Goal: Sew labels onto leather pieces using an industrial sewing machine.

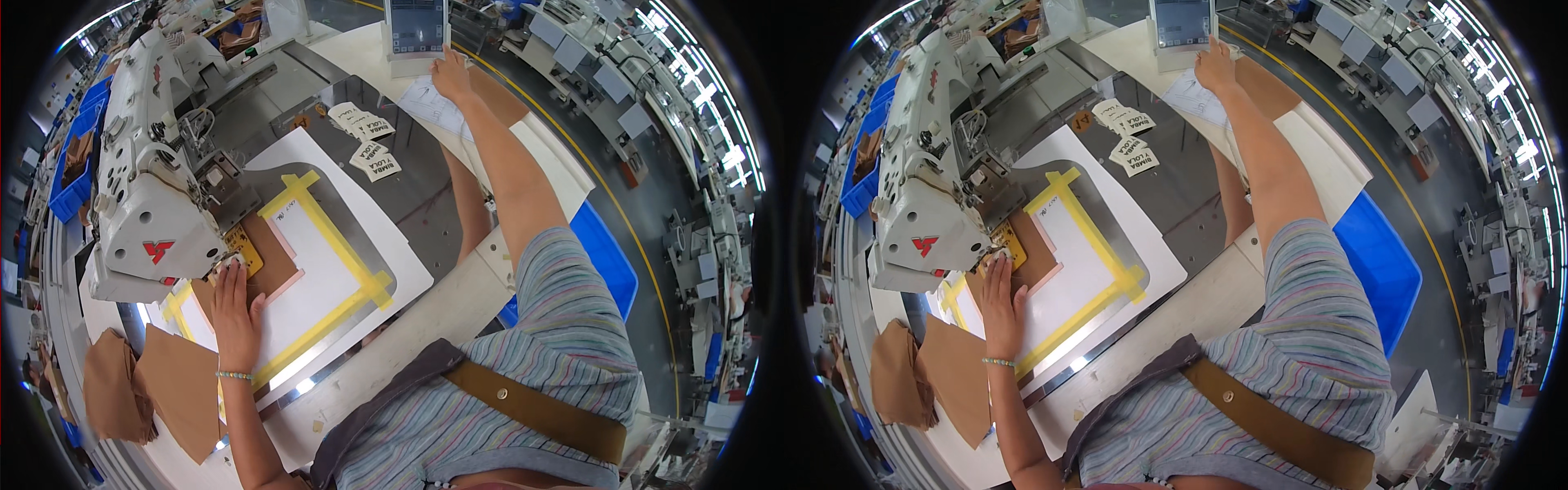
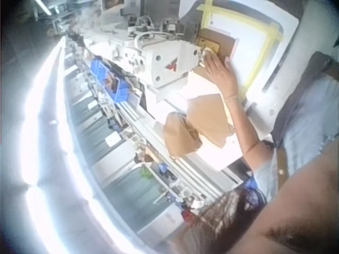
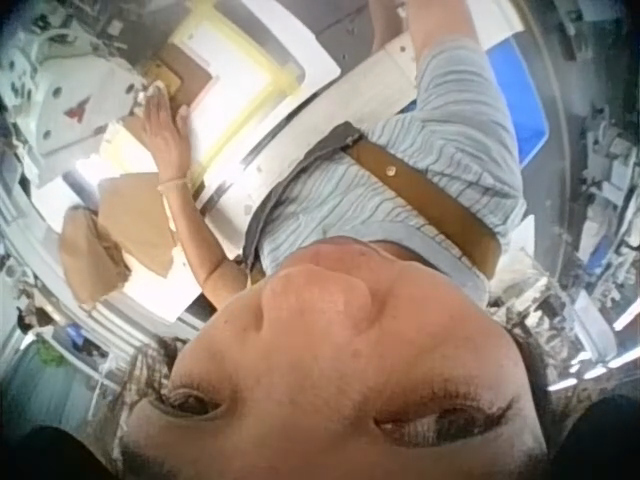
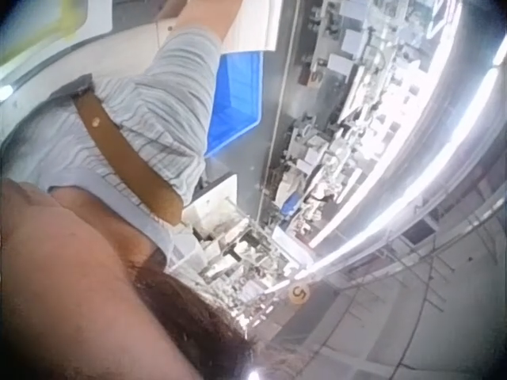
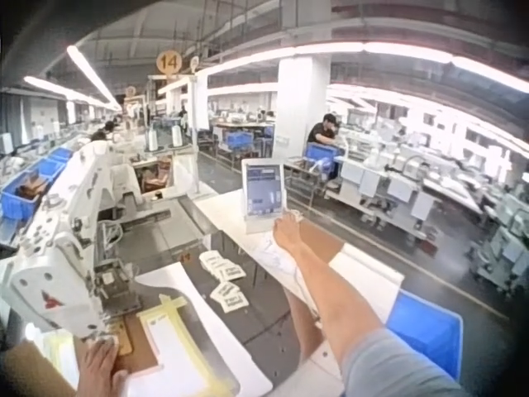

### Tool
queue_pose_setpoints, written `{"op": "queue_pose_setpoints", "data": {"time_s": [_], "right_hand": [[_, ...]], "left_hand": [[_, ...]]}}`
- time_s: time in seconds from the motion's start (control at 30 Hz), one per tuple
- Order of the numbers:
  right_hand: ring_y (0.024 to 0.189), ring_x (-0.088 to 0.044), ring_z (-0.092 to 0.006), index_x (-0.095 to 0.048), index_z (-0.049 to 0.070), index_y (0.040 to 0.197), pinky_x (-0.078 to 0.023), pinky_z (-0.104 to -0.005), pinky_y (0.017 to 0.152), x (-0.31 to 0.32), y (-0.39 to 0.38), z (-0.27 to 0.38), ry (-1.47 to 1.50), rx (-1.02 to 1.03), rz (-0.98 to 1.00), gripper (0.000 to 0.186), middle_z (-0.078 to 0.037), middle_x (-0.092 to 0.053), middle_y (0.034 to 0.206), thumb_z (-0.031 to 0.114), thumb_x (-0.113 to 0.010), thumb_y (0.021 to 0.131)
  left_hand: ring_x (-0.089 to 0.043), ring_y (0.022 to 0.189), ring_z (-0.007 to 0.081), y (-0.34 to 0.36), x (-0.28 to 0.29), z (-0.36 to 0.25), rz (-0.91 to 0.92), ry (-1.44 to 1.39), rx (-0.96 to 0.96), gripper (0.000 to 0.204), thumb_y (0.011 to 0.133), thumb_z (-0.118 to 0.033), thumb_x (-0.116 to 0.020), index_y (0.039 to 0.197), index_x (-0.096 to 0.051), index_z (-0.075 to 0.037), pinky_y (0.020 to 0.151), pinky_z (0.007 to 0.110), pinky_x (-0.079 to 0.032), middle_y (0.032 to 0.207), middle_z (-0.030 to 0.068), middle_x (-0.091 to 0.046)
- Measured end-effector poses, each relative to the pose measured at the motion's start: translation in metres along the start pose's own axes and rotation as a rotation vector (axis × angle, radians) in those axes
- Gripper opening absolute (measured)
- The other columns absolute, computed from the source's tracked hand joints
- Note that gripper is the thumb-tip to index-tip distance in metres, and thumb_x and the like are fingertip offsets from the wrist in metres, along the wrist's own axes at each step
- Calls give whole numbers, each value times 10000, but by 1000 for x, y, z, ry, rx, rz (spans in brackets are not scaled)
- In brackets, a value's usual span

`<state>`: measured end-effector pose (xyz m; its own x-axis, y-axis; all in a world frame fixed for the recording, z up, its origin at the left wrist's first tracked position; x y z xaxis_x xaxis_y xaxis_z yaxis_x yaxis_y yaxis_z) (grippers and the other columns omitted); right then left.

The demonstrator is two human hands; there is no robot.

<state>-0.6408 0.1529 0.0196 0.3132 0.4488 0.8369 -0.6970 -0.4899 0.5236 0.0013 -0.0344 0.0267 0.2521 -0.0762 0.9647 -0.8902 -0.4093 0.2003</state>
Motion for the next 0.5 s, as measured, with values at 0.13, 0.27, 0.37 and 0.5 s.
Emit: {"op": "queue_pose_setpoints", "data": {"time_s": [0.13, 0.27, 0.37, 0.5], "right_hand": [[1290, -537, -473, -754, 20, 1041, -348, -565, 1149, 7, 4, -31, -221, 327, -111, 410, -382, -492, 1445, 290, -445, 1048], [1420, -417, -429, -733, 111, 1097, -280, -517, 1187, 31, -17, 35, 248, 514, -253, 322, -224, -516, 1514, 268, -452, 1086], [1466, -355, -398, -723, 93, 1120, -277, -494, 1195, 85, -81, 103, 404, 465, -158, 315, -161, -503, 1543, 253, -453, 1091], [1496, -319, -361, -707, 75, 1121, -283, -469, 1205, 116, -149, 167, 474, 561, -13, 279, -113, -483, 1562, 203, -464, 1073]], "left_hand": [[-408, 1449, 372, 23, 2, 4, -103, -158, -118, 509, 978, -181, -625, 1442, -519, -1, 1196, 478, -330, 1515, 156, -511], [-534, 1280, 385, 9, 11, 15, -125, -161, -49, 437, 948, -180, -683, 1336, -595, 0, 1068, 449, -445, 1426, 148, -557], [-549, 1250, 381, 9, 11, 22, -109, -197, -24, 419, 950, -182, -684, 1324, -606, -11, 1049, 443, -455, 1424, 141, -555], [-532, 1318, 345, 11, 18, 16, -144, -116, -148, 405, 962, -179, -669, 1329, -614, -15, 1067, 419, -465, 1443, 119, -569]]}}
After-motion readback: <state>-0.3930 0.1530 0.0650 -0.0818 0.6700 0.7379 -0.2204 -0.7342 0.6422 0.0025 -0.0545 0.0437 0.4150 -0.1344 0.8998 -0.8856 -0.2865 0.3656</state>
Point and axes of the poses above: each hand's wrist, its own y-axis towards the middle knuckle, its own x-axis out of the back of the hand, z = x × y, the point moved 7 cm from there along y, towards the middle knuckle
